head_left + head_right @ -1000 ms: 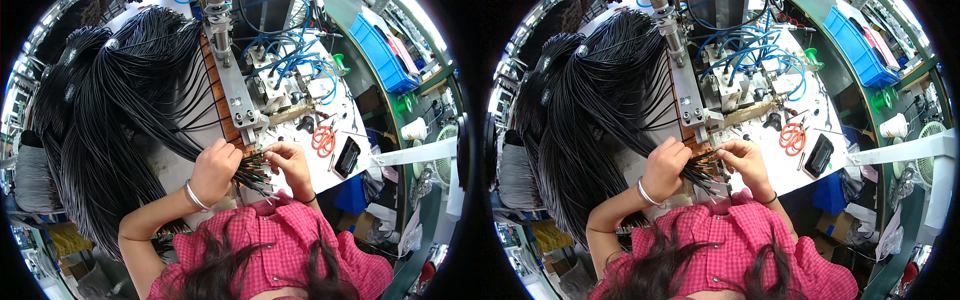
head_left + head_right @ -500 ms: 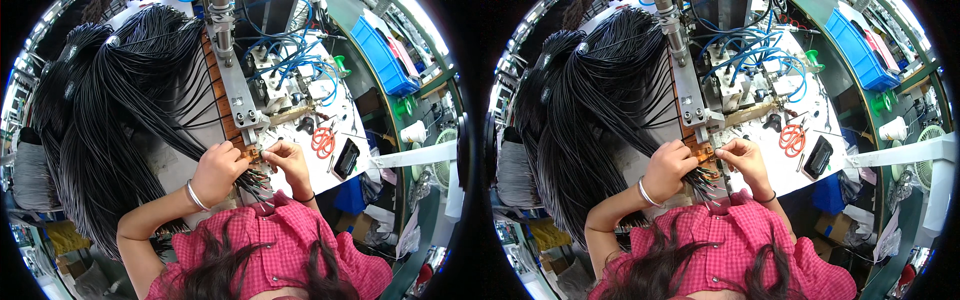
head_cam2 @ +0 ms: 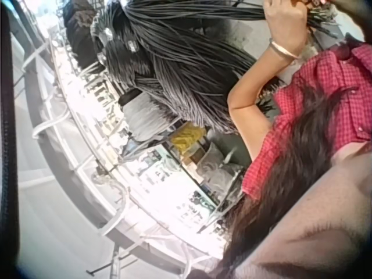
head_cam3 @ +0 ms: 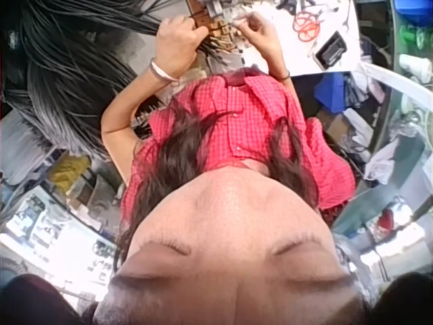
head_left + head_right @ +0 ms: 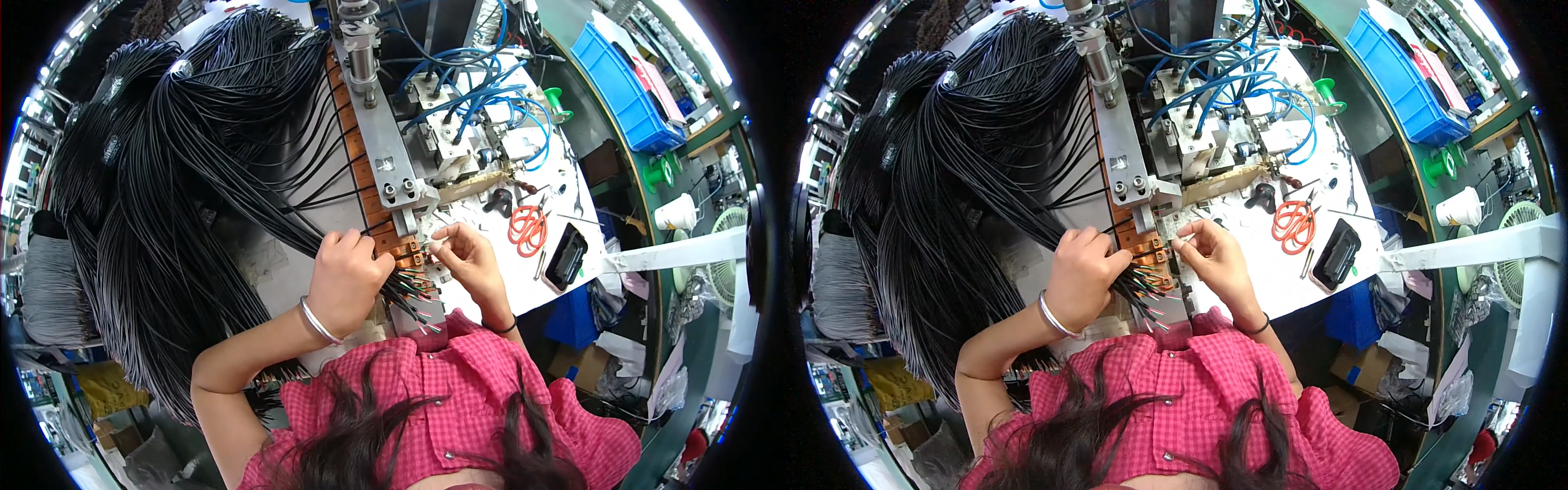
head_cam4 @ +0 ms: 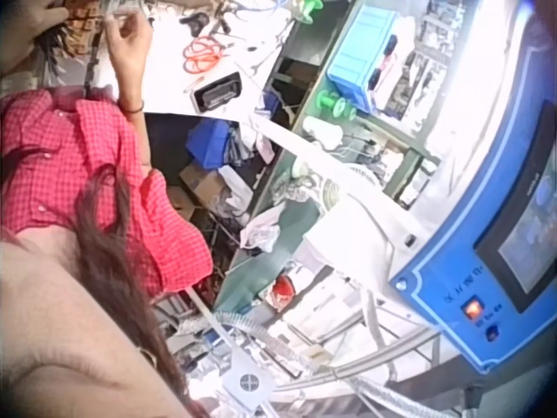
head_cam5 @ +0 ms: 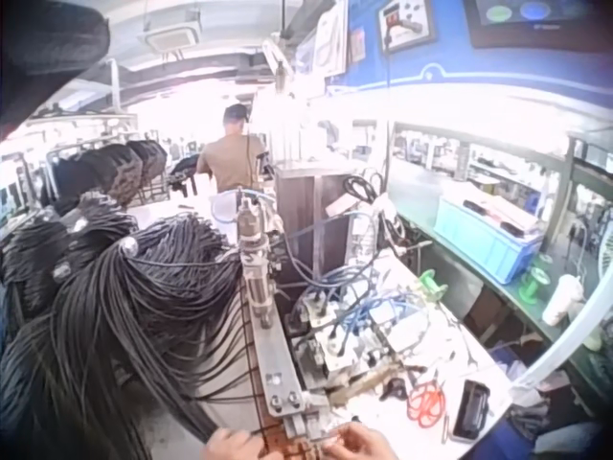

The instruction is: The person holds a bundle of cables and positions the exposed wire ends into a machine fixture by hand.

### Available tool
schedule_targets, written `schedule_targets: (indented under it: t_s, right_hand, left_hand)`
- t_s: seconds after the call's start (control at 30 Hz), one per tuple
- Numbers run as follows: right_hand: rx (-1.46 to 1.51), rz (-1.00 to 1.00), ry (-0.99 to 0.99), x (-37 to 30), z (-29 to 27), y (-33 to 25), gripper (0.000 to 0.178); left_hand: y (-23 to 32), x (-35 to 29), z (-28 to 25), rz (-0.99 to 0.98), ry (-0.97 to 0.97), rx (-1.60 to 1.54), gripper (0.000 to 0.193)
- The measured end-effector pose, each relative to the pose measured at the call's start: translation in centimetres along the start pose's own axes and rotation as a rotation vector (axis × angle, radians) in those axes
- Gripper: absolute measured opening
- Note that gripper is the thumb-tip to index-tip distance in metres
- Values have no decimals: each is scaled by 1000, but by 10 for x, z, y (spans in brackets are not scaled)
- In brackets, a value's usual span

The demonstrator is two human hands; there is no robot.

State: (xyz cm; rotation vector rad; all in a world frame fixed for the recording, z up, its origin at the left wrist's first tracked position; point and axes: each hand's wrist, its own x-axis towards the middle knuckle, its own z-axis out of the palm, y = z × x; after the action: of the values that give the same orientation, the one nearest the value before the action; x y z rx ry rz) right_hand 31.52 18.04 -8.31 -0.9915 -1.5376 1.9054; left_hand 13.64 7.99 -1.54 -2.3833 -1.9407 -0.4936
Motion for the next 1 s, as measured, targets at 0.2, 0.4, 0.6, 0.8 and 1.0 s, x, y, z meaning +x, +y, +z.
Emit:
schedule_targets:
  t_s: [0.2,0.4,0.6,0.8,1.0]
  right_hand:
    - [214,-185,-140,-8,17,-13,10]
    - [153,-221,-37,-11,17,-19,9]
    - [151,-78,44,-10,11,-11,6]
    - [278,-29,-81,-10,9,-20,6]
    - [317,33,-200,-10,9,-21,5]
  left_hand:
    - [-1,2,-2,15,2,-255,26]
    - [-5,1,-6,3,-17,-287,28]
    - [-3,2,-5,26,8,-299,19]
    - [-2,4,-7,-35,29,-268,16]
    - [-3,2,-2,-17,2,-259,17]
